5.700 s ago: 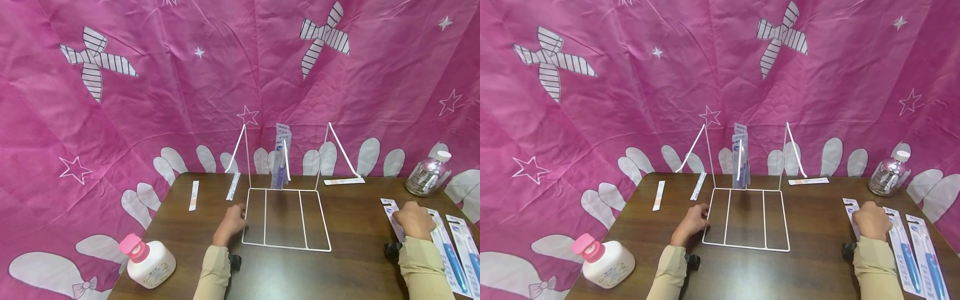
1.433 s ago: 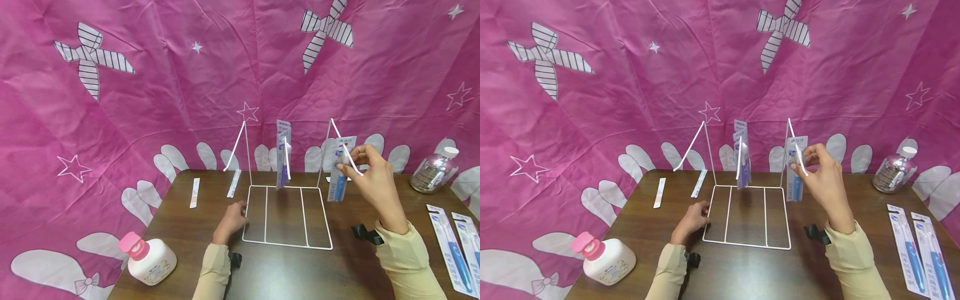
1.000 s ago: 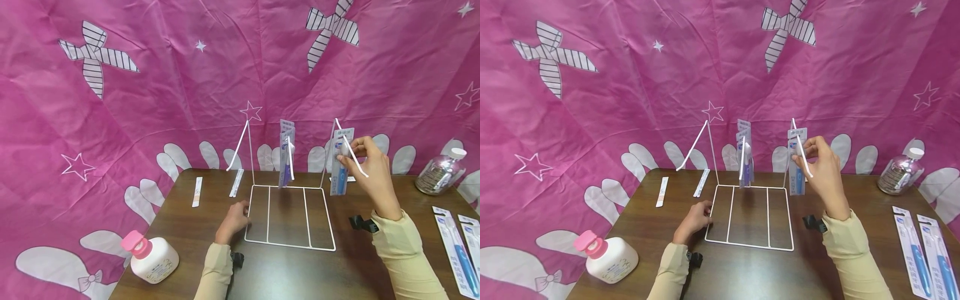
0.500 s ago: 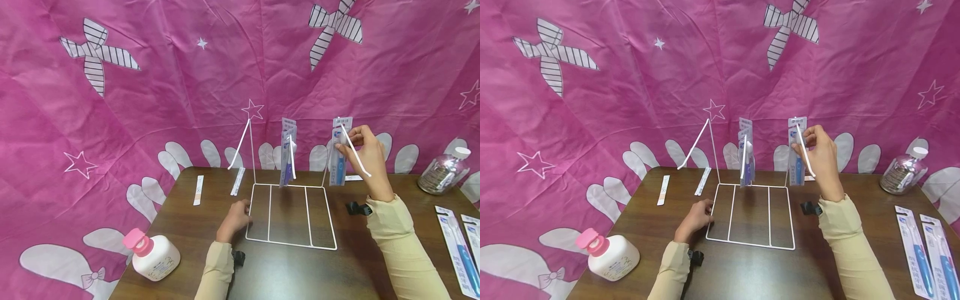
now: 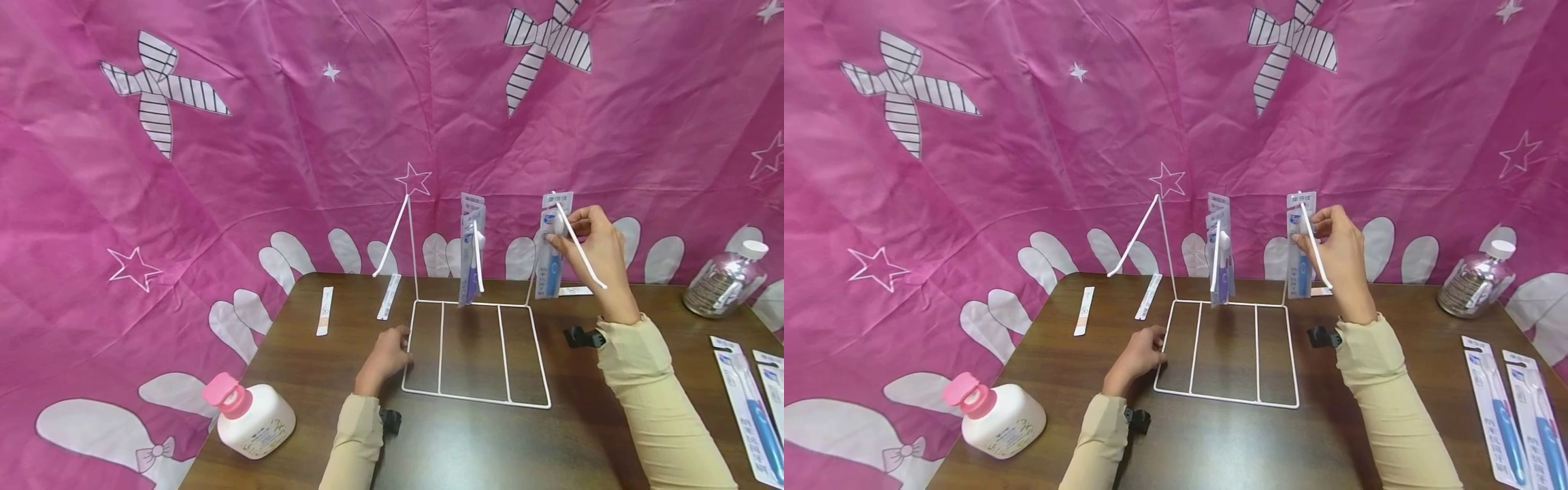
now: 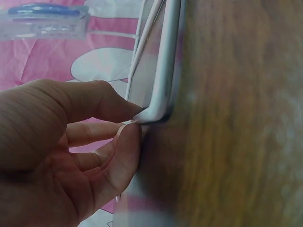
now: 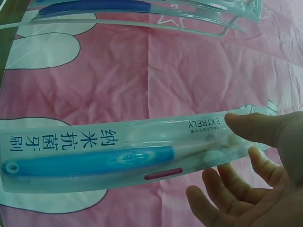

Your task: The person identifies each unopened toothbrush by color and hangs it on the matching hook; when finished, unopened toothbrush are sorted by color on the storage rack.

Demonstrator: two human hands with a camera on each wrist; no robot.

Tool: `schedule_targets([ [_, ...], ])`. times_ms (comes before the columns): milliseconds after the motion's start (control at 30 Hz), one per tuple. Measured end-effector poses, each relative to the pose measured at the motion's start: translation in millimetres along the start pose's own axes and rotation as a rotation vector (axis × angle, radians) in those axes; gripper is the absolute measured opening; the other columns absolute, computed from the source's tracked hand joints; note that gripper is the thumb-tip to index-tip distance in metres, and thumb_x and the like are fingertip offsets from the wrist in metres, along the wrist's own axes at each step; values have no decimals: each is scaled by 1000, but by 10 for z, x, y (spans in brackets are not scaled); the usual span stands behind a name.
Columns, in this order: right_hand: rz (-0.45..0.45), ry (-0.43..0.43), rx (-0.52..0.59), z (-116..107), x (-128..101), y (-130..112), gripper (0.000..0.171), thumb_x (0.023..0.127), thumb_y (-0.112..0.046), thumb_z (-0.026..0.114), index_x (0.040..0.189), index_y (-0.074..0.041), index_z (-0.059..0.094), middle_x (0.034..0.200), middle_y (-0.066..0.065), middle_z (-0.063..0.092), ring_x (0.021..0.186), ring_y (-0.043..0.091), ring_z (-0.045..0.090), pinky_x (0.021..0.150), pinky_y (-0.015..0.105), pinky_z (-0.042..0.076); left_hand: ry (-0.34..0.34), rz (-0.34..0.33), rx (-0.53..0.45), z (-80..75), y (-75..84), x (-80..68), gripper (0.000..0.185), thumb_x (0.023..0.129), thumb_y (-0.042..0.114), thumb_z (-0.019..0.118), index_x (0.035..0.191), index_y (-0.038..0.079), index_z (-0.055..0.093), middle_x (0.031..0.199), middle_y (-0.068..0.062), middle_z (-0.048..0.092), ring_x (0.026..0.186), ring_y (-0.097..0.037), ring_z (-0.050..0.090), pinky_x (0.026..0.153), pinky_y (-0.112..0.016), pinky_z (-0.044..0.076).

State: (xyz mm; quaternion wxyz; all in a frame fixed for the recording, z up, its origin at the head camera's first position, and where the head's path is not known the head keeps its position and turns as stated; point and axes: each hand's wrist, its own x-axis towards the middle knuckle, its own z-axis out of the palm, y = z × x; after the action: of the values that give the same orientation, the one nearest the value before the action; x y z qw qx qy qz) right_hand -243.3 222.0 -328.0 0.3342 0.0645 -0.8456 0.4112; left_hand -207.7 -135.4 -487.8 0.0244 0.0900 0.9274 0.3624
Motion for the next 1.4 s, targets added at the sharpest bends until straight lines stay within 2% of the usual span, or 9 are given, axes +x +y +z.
schedule_targets([
  [133,9,3,-7,-7,-6,19,42,80,-8,84,108,5,56,97,25,69,75,-14,46,74,25,37,1,13,1,7,20,2,54,69,-9,75,121,-12,61,81,-8,58,69,-18,52,62,-31,47],
  [200,17,-5,-8,-5,-21,39,43,79,-8,84,108,5,56,97,25,69,77,-8,49,74,26,38,1,14,4,8,20,0,54,69,-10,75,121,-12,61,81,-9,58,69,-18,52,62,-31,47],
  [333,38,-43,0,-37,-102,115,45,80,-10,84,110,5,55,99,27,69,78,-6,50,74,27,39,-6,-7,1,-15,20,-18,54,71,-9,75,122,-12,61,82,-9,57,69,-19,52,60,-31,46],
  [500,100,-100,-26,-155,-230,334,45,83,-13,82,114,5,55,102,27,68,77,-13,47,73,21,40,-5,-15,-5,-53,8,-18,54,72,-9,74,124,-13,60,81,-8,56,68,-19,52,58,-30,45],
  [700,144,-128,-107,-306,-413,679,38,84,-13,77,112,5,57,102,29,68,73,-17,44,74,29,38,2,-9,13,-68,-36,-10,54,71,-9,75,122,-12,61,81,-7,56,68,-19,51,60,-30,45],
  [800,162,-146,-151,-390,-508,865,38,86,-16,75,113,4,57,102,30,67,76,-3,53,75,36,39,0,-20,9,-82,-52,-15,54,72,-8,75,123,-12,61,82,-7,56,68,-19,51,59,-30,45],
  [900,171,-171,-186,-490,-598,1059,40,89,-18,74,114,7,56,104,34,65,85,27,62,78,47,40,2,-20,9,-97,-57,-17,54,72,-8,75,123,-12,60,82,-7,56,69,-19,52,59,-31,45],
  [1000,178,-196,-238,-622,-679,1245,41,90,-17,71,114,10,54,105,38,63,94,49,60,81,57,39,0,-23,9,-104,-55,-12,54,72,-8,75,123,-12,60,83,-8,57,70,-20,52,60,-31,46],
  [1400,354,-419,-476,-1299,-923,1758,55,92,-22,63,114,26,45,109,50,45,102,68,38,83,71,34,-17,-38,-3,-90,-22,5,53,76,-7,77,126,-11,60,86,-10,58,73,-23,55,63,-33,48],
])
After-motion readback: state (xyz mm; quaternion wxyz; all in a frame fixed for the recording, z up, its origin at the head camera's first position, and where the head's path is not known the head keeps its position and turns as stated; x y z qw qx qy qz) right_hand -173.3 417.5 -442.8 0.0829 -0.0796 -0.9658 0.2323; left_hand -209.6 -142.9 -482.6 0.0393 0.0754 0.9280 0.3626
